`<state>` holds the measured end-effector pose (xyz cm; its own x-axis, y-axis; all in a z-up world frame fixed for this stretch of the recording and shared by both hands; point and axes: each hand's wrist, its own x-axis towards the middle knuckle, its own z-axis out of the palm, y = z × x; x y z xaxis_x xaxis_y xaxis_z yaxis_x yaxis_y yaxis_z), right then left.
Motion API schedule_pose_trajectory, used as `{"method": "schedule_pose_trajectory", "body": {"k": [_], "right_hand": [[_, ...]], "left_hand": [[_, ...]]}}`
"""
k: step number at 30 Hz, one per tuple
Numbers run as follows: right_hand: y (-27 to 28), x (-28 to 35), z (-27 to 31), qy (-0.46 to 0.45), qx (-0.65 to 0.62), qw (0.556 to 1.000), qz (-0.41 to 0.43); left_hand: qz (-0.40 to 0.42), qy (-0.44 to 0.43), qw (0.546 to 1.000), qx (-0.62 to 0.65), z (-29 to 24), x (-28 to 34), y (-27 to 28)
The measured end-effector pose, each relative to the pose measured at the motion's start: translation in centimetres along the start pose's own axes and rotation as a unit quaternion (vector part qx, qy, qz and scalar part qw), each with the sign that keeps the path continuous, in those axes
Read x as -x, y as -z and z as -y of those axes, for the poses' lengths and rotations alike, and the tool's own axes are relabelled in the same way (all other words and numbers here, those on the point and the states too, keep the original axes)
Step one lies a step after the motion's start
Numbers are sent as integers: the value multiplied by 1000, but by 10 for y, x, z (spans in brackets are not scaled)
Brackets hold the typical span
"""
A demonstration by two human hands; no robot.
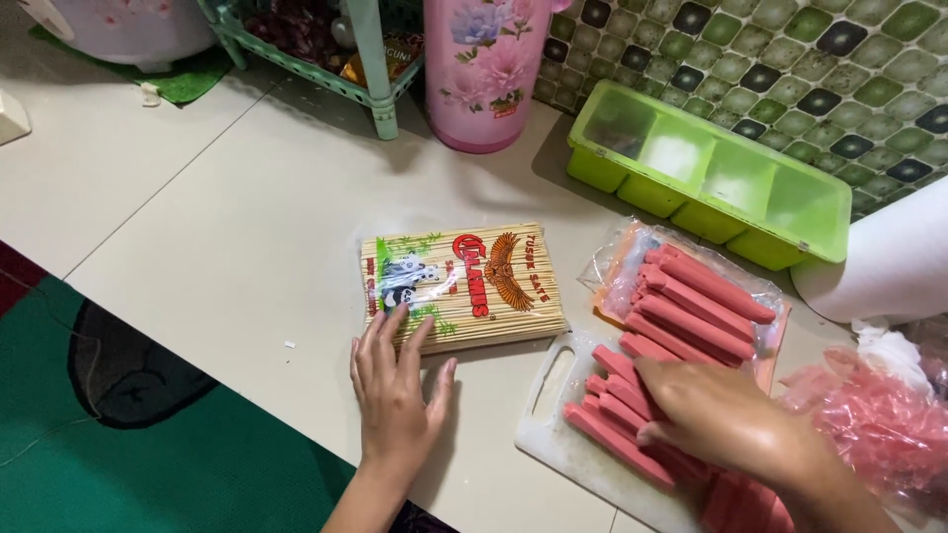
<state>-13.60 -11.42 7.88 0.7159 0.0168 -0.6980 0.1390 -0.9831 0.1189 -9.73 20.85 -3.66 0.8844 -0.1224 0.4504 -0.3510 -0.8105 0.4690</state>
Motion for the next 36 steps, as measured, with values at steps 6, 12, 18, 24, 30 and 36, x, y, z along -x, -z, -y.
{"method": "schedule_pose_trajectory", "body": {"k": [6,12,18,24,30,36], "right_hand": [[-3,6,-26,97,-114,988,-33],[-8,9,-15,37,-45,996,-66],[-31,-1,-19,67,-51,984,-158],[-26,9,-18,98,-99,970,-199],[6,5,6,270,-209,908,-243],[24,-18,16,287,-296,884,-219]], "left_hand": [[-23,-11,1000,9,-1,-1,0],[-26,-4,1000,1,2,-2,-6],[-22,-2,1000,-3,0,-1,-2],[-22,-41,999,5,-23,-10,2],[226,-69,870,433,-84,-43,17],[288,164,797,505,-74,-46,-28]]}}
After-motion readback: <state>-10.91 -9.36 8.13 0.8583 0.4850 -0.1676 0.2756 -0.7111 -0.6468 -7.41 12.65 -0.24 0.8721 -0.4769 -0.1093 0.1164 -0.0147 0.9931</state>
